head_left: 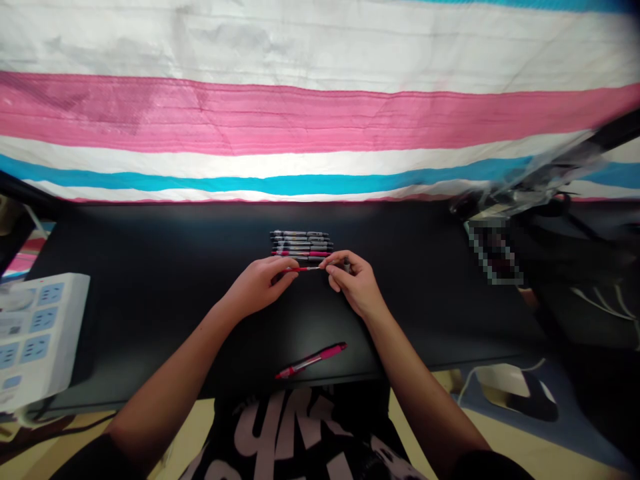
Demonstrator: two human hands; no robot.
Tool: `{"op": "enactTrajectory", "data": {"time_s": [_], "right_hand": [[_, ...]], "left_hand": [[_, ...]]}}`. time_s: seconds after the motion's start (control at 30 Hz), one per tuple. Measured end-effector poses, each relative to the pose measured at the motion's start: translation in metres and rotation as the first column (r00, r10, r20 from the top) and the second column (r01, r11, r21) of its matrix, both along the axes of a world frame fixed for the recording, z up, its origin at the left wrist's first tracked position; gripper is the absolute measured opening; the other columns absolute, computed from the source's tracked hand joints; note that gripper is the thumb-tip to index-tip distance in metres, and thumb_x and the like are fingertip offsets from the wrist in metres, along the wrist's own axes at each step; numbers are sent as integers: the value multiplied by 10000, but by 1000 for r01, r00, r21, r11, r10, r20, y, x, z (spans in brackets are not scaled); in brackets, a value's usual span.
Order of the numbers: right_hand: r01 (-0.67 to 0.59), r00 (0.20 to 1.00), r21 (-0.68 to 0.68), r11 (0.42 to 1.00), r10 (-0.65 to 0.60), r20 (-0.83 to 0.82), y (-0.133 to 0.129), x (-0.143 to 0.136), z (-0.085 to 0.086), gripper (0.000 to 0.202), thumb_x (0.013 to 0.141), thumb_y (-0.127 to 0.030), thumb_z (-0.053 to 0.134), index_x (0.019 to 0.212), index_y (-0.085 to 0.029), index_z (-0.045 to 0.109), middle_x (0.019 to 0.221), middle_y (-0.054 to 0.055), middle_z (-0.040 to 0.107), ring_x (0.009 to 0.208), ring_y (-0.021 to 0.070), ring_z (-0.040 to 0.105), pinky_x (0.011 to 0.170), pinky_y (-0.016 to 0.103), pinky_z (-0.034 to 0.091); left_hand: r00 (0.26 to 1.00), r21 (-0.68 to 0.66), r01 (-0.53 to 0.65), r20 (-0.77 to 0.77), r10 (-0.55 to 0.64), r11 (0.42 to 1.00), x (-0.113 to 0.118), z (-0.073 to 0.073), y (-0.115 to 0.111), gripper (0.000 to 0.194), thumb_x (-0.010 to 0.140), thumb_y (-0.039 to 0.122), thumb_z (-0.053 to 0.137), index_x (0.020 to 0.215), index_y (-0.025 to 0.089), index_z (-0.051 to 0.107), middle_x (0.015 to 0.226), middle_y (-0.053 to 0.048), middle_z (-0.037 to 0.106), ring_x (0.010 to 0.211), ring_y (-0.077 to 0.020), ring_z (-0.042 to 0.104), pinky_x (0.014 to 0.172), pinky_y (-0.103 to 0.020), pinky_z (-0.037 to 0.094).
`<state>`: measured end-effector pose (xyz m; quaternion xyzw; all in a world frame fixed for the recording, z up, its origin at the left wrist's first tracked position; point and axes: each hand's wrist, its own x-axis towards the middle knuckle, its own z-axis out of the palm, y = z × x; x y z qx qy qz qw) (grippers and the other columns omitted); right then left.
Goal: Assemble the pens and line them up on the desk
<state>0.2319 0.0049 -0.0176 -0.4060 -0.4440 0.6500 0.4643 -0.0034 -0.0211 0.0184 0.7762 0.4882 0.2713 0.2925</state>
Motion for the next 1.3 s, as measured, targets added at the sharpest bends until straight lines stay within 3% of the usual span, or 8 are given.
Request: {"op": "enactTrajectory", "data": {"time_s": [0.23,0.53,0.73,1.3], "right_hand": [[10,1000,-34,999,-10,-6,1,0,0,252,775,-331,858,824,-193,653,820,17,736,466,53,469,438,228,332],[9,1000,-15,1000,-9,-1,1,1,-5,228,811,-331,827,847,-203,642,798,5,715,490,71,491,457,239,326],[2,1000,-18,1000,-2,6,1,1,-3,225,815,-327,820,852,-202,637,768,-5,702,492,73,491,475,243,335],[-7,1000,-1,1000,7,28,1,2,-5,213,829,-330,811,871,-207,642,778,-5,699,516,82,504,496,249,358]], "left_hand": [[999,2,15,28,-15,1000,0,1,0,158,1033,298,566,1057,204,690,979,-36,740,826,-155,668,757,-264,489],[1000,-3,20,14,-20,1000,1,0,-1,179,1044,297,544,1077,201,691,976,-36,750,846,-164,692,790,-274,511],[999,9,15,40,-15,1000,0,1,0,241,1056,288,522,1220,214,682,1164,-64,762,1050,-200,719,940,-314,532],[999,7,40,31,-40,999,0,0,0,179,1049,266,531,1099,210,694,1038,-50,760,938,-186,715,852,-300,526]]}}
